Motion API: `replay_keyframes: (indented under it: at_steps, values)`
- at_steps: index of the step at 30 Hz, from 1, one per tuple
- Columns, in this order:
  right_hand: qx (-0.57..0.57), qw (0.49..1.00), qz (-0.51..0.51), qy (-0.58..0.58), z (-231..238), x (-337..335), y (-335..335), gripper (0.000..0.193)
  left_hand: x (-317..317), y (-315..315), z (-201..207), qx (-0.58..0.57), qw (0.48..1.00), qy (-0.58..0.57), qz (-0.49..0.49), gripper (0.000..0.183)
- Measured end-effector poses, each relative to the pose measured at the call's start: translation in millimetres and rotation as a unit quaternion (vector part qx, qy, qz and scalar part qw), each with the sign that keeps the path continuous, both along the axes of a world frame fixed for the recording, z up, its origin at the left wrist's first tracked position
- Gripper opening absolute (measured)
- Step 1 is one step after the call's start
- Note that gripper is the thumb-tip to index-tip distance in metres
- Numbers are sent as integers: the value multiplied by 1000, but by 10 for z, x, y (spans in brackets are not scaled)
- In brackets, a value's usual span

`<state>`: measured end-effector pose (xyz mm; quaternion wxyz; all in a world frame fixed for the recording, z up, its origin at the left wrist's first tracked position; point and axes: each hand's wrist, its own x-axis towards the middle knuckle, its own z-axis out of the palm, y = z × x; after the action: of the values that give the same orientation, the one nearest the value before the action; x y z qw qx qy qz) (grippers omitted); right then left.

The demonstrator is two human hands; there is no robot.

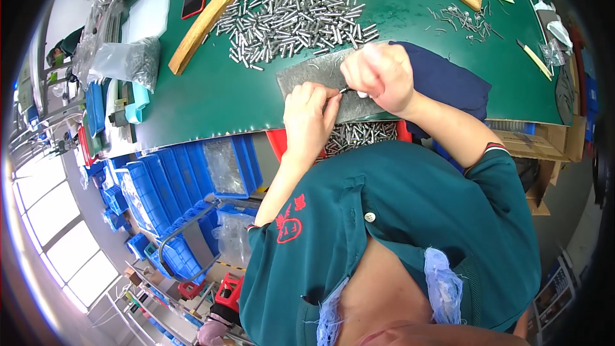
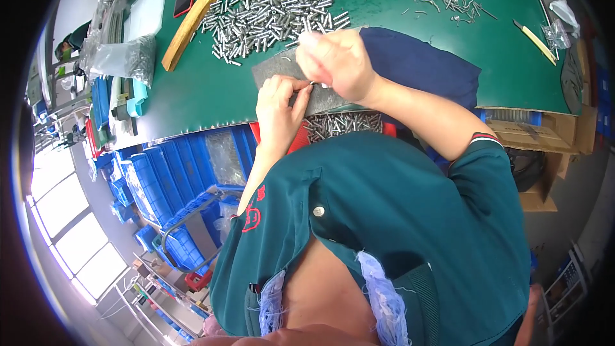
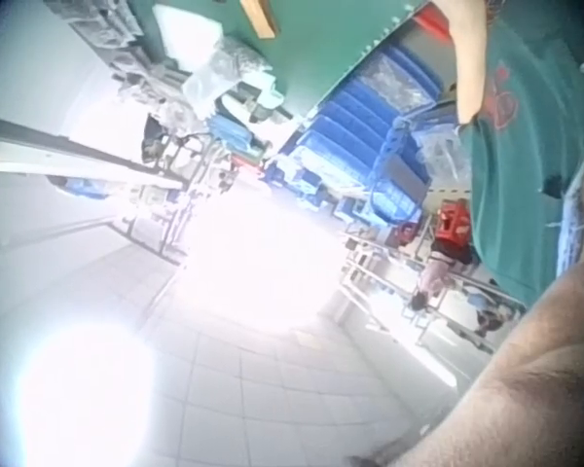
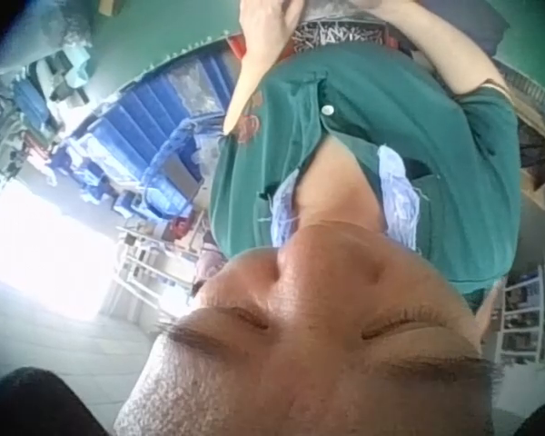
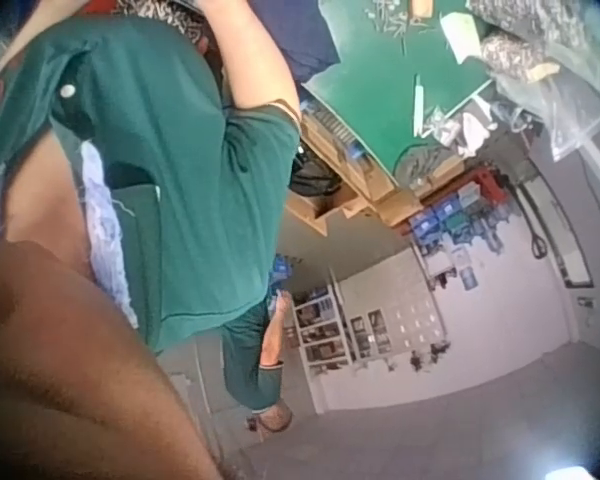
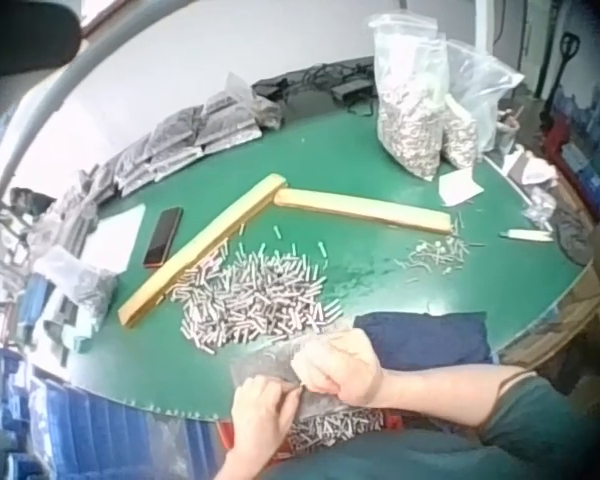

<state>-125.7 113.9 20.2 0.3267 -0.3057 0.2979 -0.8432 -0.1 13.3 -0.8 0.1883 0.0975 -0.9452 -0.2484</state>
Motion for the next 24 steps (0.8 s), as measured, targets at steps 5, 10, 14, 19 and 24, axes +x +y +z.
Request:
replay_keyframes:
  at_steps: [5,10,14,19,24]
  values:
    - [14,997,-35,68,-60,45,-38,44,-16,-13,28,-19,1000,-23,0,9]
    - [22,995,12,-94,-16,-125,-46,49,-40,-68,279,29,989,-89,-117,12]
    - [67,991,-15,-111,57,-100,-49,51,-263,-228,185,-41,998,-31,26,9]
    - [66,992,-10,-111,66,-95,-51,51,-455,-324,53,-128,989,-18,76,9]
    - [21,993,8,-112,5,-126,-40,49,-462,-333,91,-137,989,-12,58,8]
